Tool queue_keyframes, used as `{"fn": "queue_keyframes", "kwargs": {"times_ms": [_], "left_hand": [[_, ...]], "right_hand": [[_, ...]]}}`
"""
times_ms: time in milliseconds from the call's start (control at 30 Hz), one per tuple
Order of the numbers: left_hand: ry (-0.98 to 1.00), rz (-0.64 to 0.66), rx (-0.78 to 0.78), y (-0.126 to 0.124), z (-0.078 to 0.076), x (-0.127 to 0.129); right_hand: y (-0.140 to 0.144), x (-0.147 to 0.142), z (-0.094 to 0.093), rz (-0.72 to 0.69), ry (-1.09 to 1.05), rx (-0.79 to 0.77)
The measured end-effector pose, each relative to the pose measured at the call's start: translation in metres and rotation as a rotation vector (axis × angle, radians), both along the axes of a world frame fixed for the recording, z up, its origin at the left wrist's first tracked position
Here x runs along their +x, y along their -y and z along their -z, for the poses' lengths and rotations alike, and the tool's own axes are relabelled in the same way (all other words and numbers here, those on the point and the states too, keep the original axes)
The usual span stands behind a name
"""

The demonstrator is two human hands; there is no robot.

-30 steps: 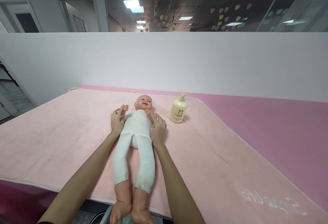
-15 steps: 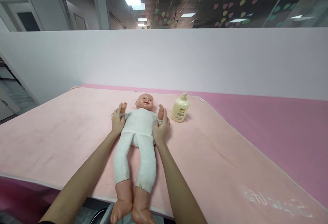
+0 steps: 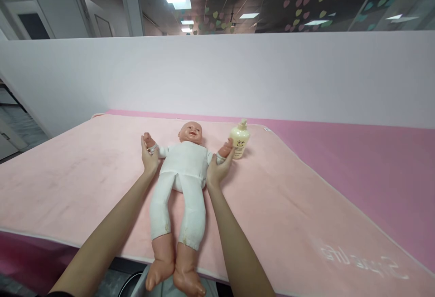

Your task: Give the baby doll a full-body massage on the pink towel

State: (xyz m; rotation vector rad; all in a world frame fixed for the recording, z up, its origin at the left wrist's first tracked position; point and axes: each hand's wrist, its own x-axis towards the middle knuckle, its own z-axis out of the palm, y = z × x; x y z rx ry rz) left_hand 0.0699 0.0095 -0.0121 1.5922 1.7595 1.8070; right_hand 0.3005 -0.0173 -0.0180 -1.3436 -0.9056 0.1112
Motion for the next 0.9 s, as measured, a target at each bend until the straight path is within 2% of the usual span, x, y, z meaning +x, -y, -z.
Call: {"fn": "queue_keyframes", "kwargs": {"times_ms": [133,267,467,600,733,900], "left_hand": [[-0.265,0.028,-0.006,0.009,-0.007,0.013],[-0.579,0.105,-0.038,0.012,-0.011,0.024],[-0.635,0.1,-0.065,0.01,-0.009,0.027],[-0.54,0.103,-0.064,0.01,-0.008,0.025],[-0.4,0.074,-0.044,0.01,-0.008,0.022],[-0.119,0.031,0.041,0.002,0.0,0.012]], "right_hand": [[0.007,-0.009,-0.006,-0.181,0.289,-0.072],[0.009,-0.013,-0.009,-0.22,0.6,-0.195],[0.009,-0.015,-0.009,-0.194,0.685,-0.24],[0.007,-0.014,-0.007,-0.207,0.535,-0.174],[0.007,-0.013,-0.005,-0.156,0.191,-0.091],[0.005,-0.009,-0.005,-0.065,-0.161,-0.092]]}}
